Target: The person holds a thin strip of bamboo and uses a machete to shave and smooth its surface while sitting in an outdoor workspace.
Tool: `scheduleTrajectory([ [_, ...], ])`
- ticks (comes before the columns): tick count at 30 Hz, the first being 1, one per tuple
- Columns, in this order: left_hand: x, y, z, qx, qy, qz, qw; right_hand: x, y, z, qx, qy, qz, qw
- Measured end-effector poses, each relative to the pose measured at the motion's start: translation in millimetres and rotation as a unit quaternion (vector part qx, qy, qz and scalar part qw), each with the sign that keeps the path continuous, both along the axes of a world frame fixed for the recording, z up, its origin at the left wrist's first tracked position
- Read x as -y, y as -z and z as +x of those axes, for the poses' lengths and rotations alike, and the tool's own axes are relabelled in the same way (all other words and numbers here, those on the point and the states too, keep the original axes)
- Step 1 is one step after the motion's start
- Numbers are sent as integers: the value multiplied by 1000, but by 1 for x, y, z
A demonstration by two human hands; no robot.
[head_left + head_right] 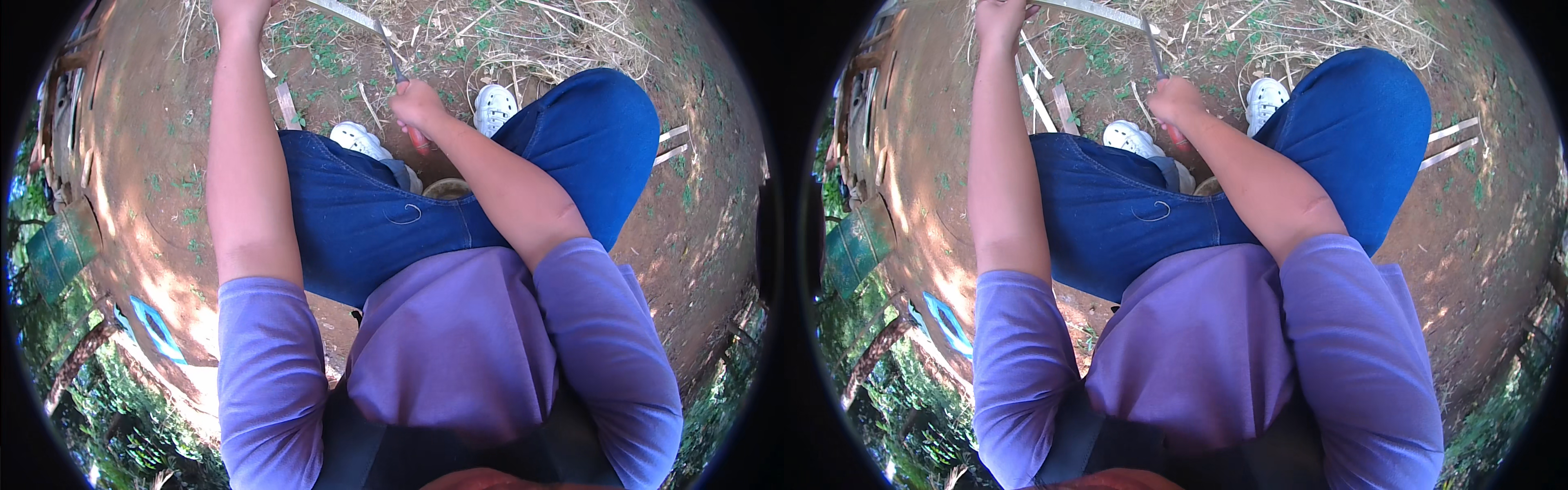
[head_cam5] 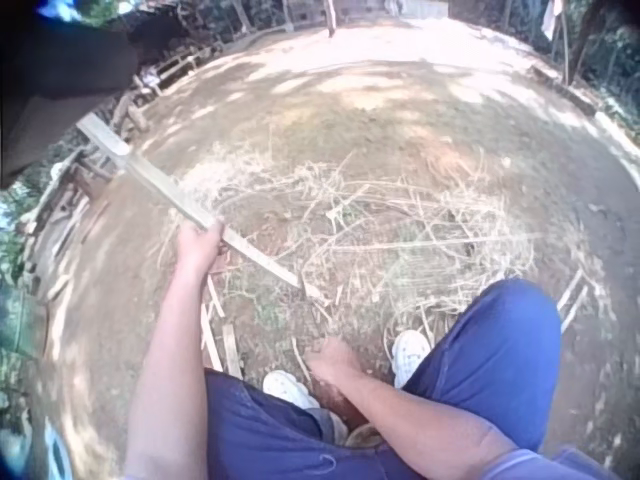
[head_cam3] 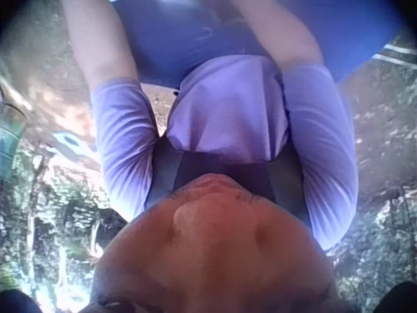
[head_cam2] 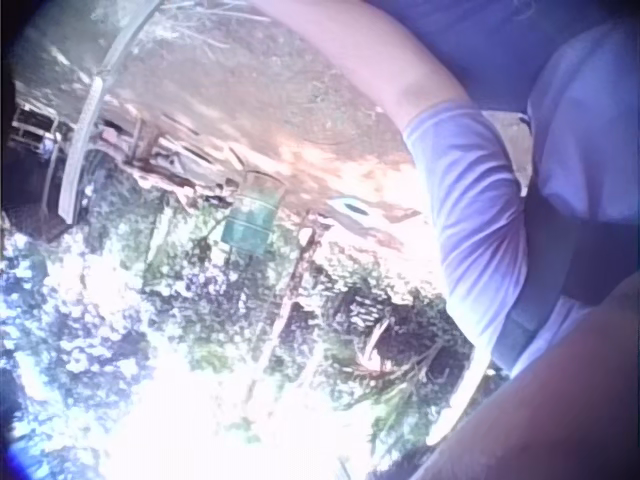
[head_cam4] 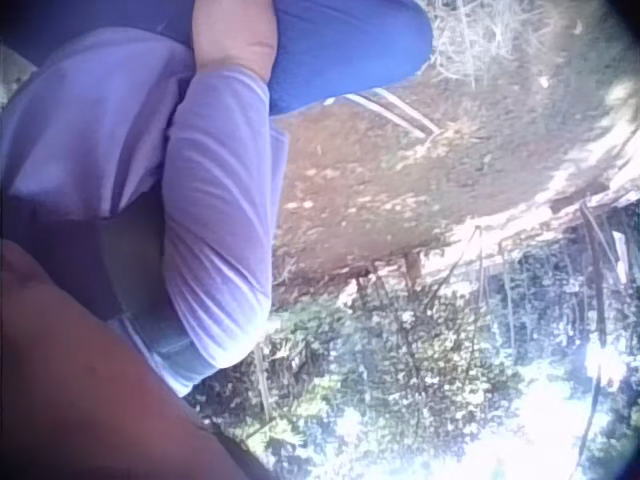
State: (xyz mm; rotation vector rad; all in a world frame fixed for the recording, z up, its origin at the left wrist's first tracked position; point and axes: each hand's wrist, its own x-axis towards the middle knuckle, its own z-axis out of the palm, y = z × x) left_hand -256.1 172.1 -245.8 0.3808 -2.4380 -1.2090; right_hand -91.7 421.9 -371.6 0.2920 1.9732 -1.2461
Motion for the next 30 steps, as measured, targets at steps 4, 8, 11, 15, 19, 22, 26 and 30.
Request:
scheduleTrajectory([
  [4, -1, -2, 6, 31, 22, -14, 999, 21, -45, -3, -193, 10, -51, 980],
  [8, -6, -4, 10, 50, -13, -44, 998, 19, -29, 7, -346, 9, -28, 938],
  [11, -3, -2, 15, 13, -2, -12, 1000, -24, 27, 14, -4, -38, 36, 999],
  [15, -24, -20, 20, 88, -15, -30, 996, -25, 36, 16, 85, 16, 13, 996],
  [19, -18, -34, 22, 146, 5, 89, 985, -6, 28, 8, 59, 27, 5, 998],
  [22, -1, -23, 14, 149, 59, 155, 975, -7, 12, 5, 33, 14, 17, 999],
  [26, -9, -24, 7, 145, 80, 130, 978, 8, -34, 0, -50, 13, -17, 999],
  [30, -22, -21, 12, 88, 68, 166, 980, 19, -36, 11, -208, 33, -41, 977],
])
